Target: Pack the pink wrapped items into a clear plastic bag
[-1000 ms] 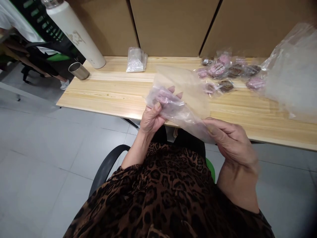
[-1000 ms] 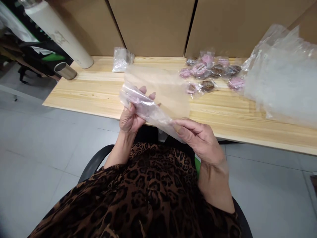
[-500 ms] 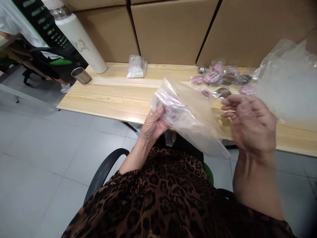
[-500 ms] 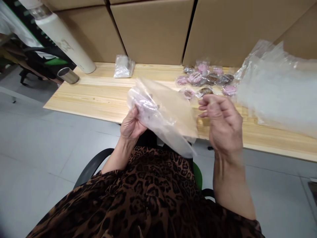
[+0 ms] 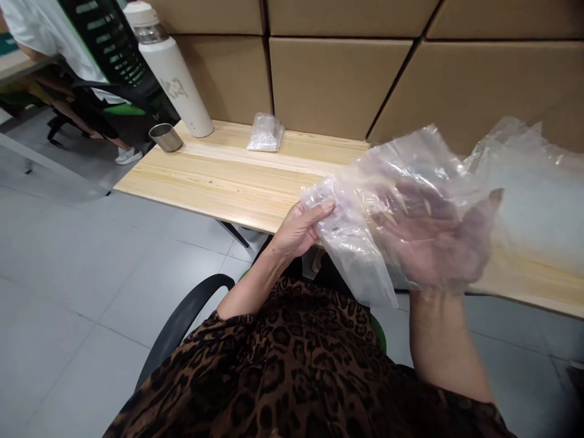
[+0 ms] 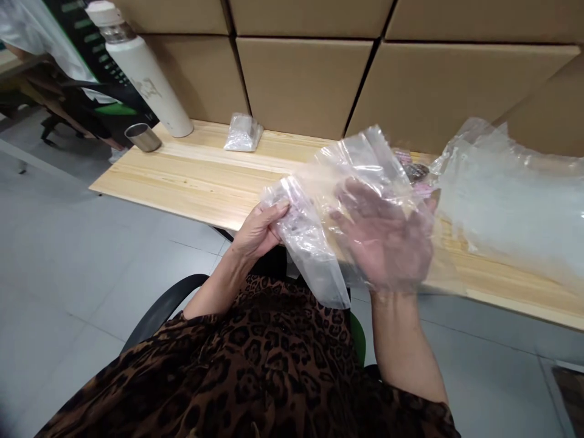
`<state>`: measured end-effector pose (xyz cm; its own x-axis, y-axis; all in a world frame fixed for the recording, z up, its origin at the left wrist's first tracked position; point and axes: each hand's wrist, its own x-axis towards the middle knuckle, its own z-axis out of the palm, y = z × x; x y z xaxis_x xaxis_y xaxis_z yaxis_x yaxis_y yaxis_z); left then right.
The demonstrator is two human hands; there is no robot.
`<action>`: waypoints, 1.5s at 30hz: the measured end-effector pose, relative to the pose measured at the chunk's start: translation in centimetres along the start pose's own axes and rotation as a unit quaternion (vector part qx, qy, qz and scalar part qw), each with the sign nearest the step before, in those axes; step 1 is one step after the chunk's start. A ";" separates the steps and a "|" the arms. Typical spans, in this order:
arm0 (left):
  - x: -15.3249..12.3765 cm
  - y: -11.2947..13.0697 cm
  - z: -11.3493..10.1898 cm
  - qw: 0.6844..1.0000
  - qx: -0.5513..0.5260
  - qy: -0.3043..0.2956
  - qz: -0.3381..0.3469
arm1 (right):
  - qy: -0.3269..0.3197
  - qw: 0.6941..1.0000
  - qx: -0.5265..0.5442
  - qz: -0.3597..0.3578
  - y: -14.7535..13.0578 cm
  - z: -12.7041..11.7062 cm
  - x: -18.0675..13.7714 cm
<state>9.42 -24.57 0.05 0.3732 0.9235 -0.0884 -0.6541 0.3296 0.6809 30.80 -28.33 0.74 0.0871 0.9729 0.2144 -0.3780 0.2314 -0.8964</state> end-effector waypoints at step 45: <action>-0.8 1.0 4.9 0.982 -0.057 0.151 0.102 | -0.094 0.654 -0.699 -0.274 4.1 5.0 -1.4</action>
<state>11.69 -25.93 4.38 0.0263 0.9830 -0.1819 -0.7702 0.1359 0.6231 24.55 -28.74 -1.30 -0.3082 0.7550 0.5789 0.8858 0.4496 -0.1147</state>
